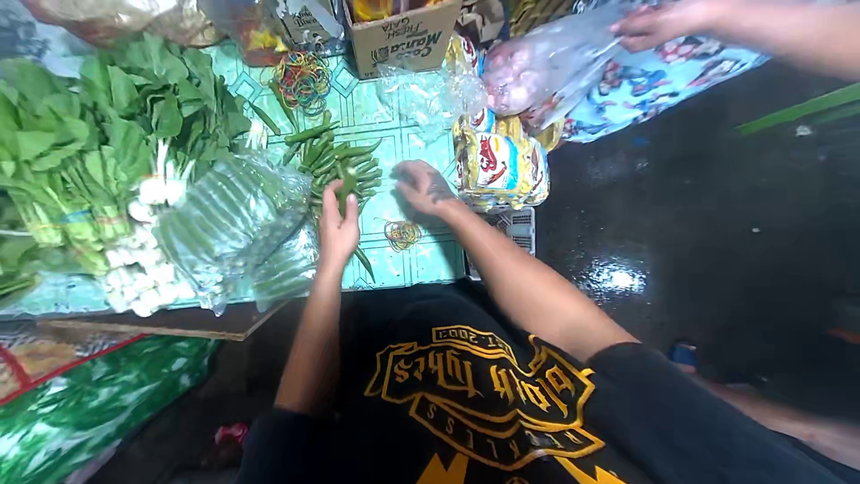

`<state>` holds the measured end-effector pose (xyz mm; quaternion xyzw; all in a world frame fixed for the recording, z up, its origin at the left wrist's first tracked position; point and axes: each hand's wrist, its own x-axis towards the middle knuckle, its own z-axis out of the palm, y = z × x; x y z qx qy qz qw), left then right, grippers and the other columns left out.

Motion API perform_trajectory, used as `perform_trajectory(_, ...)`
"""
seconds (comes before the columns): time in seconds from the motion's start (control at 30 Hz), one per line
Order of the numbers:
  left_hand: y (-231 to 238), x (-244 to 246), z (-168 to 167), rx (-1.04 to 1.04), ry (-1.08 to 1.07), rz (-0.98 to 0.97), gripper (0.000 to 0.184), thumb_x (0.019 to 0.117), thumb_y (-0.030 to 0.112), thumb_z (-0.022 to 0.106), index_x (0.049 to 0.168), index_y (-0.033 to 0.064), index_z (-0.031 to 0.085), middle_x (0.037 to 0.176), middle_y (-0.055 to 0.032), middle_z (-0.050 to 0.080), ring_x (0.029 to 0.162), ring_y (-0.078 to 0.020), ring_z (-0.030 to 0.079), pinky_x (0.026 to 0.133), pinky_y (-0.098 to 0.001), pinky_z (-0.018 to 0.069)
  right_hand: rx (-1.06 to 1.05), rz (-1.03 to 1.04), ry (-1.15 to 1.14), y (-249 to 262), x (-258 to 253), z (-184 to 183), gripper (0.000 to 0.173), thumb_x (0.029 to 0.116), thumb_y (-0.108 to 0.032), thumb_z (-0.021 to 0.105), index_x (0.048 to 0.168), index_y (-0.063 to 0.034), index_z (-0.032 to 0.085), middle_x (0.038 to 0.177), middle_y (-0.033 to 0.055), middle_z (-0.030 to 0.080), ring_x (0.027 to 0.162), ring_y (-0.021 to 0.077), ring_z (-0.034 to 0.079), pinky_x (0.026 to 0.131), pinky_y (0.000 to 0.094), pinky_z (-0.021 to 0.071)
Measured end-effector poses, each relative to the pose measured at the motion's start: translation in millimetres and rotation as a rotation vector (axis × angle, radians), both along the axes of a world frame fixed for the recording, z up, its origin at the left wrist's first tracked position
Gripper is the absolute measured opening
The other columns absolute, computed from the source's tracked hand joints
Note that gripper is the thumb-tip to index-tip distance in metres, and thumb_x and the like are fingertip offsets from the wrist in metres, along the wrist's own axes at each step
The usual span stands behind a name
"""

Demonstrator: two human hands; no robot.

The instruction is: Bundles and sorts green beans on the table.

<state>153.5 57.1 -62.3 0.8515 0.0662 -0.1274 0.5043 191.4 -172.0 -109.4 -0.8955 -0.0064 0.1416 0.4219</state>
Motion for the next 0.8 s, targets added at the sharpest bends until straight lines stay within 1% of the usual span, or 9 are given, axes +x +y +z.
perform_trajectory(0.07, 1.8, -17.6, -17.3, -0.419, 0.174, 0.116, 0.037, 0.1094, 0.049, 0.039, 0.140, 0.0301, 0.046, 0.071, -0.0024, 0.046, 0.049, -0.0136, 0.045, 0.044, -0.0295, 0.0449, -0.064, -0.031, 0.034, 25.4, 24.7, -5.3, 0.053, 0.0978, -0.030, 0.067, 0.146, -0.0113, 0.054, 0.136, 0.0212, 0.058, 0.125, 0.0358, 0.059, 0.104, 0.0553, 0.0507)
perform_trajectory(0.13, 9.3, -26.4, -28.4, -0.736, 0.278, 0.147, 0.032, 0.1114, 0.043, 0.033, 0.133, 0.0236, 0.046, 0.069, 0.0007, 0.045, 0.053, -0.0142, 0.049, 0.052, -0.0338, 0.0525, -0.149, -0.078, 0.115, 44.9, 36.0, -5.3, 0.062, 0.0961, -0.038, 0.068, 0.151, -0.0173, 0.049, 0.140, 0.0230, 0.051, 0.116, 0.0386, 0.062, 0.093, 0.0578, 0.0559)
perform_trajectory(0.2, 17.5, -31.0, -33.7, -0.808, 0.260, 0.174, 0.027, 0.1128, 0.029, 0.033, 0.129, 0.0129, 0.048, 0.082, -0.0058, 0.059, 0.068, -0.0197, 0.062, 0.067, -0.0388, 0.0590, -0.229, -0.061, 0.151, 56.9, 42.8, -3.3, 0.055, 0.0914, -0.040, 0.074, 0.137, -0.0112, 0.059, 0.136, 0.0234, 0.053, 0.114, 0.0397, 0.063, 0.090, 0.0592, 0.0566)
perform_trajectory(0.27, 25.0, -34.5, -37.0, -0.783, 0.238, 0.207, 0.020, 0.1101, 0.014, 0.040, 0.123, 0.0038, 0.052, 0.089, -0.0085, 0.062, 0.072, -0.0193, 0.063, 0.070, -0.0368, 0.0587, -0.250, 0.001, 0.154, 60.6, 47.7, -6.6, 0.054, 0.0854, -0.034, 0.081, 0.126, -0.0039, 0.061, 0.129, 0.0232, 0.058, 0.116, 0.0397, 0.062, 0.093, 0.0590, 0.0551)
perform_trajectory(0.33, 29.1, -35.2, -40.4, -0.730, 0.236, 0.222, 0.015, 0.1053, 0.010, 0.050, 0.117, 0.0018, 0.053, 0.081, -0.0064, 0.059, 0.067, -0.0166, 0.060, 0.066, -0.0343, 0.0563, -0.207, 0.076, 0.113, 58.1, 50.1, -11.5, 0.048, 0.0836, -0.026, 0.081, 0.120, -0.0024, 0.062, 0.118, 0.0213, 0.064, 0.112, 0.0373, 0.063, 0.096, 0.0579, 0.0534)
perform_trajectory(0.47, 20.3, -27.8, -39.6, -0.525, 0.175, 0.185, 0.023, 0.1040, 0.020, 0.057, 0.118, 0.0023, 0.058, 0.084, -0.0067, 0.062, 0.066, -0.0150, 0.060, 0.063, -0.0329, 0.0551, -0.033, 0.137, 0.010, 49.4, 43.7, -18.6, 0.027, 0.0879, -0.015, 0.077, 0.110, -0.0065, 0.064, 0.096, 0.0153, 0.069, 0.087, 0.0314, 0.068, 0.078, 0.0572, 0.0572)
perform_trajectory(0.67, 2.8, 2.2, -10.5, -0.052, -0.253, -0.038, 0.029, 0.1050, 0.021, 0.052, 0.127, 0.0069, 0.065, 0.111, -0.0103, 0.070, 0.102, -0.0219, 0.069, 0.090, -0.0458, 0.0576, -0.038, 0.117, -0.029, 31.7, 40.1, 18.8, 0.029, 0.0811, -0.015, 0.081, 0.105, -0.0075, 0.065, 0.085, 0.0114, 0.067, 0.074, 0.0258, 0.066, 0.067, 0.0509, 0.0567)
perform_trajectory(0.77, 0.4, 39.4, 1.7, 0.237, -0.456, -0.395, 0.052, 0.0977, 0.015, 0.062, 0.149, 0.0096, 0.052, 0.152, -0.0128, 0.051, 0.146, -0.0308, 0.042, 0.121, -0.0512, 0.0346, -0.008, 0.186, 0.038, 33.0, 51.7, 68.9, 0.032, 0.0774, -0.018, 0.083, 0.101, -0.0044, 0.065, 0.082, 0.0110, 0.066, 0.072, 0.0239, 0.064, 0.067, 0.0488, 0.0552)
perform_trajectory(0.8, -1.9, 50.3, 2.8, 0.279, -0.457, -0.480, 0.059, 0.0979, 0.016, 0.064, 0.153, 0.0085, 0.046, 0.155, -0.0148, 0.047, 0.149, -0.0327, 0.038, 0.125, -0.0535, 0.0268, 0.054, 0.191, 0.093, 34.7, 56.6, 82.1, 0.036, 0.0778, -0.019, 0.083, 0.104, -0.0019, 0.065, 0.083, 0.0112, 0.066, 0.071, 0.0224, 0.064, 0.067, 0.0463, 0.0560)
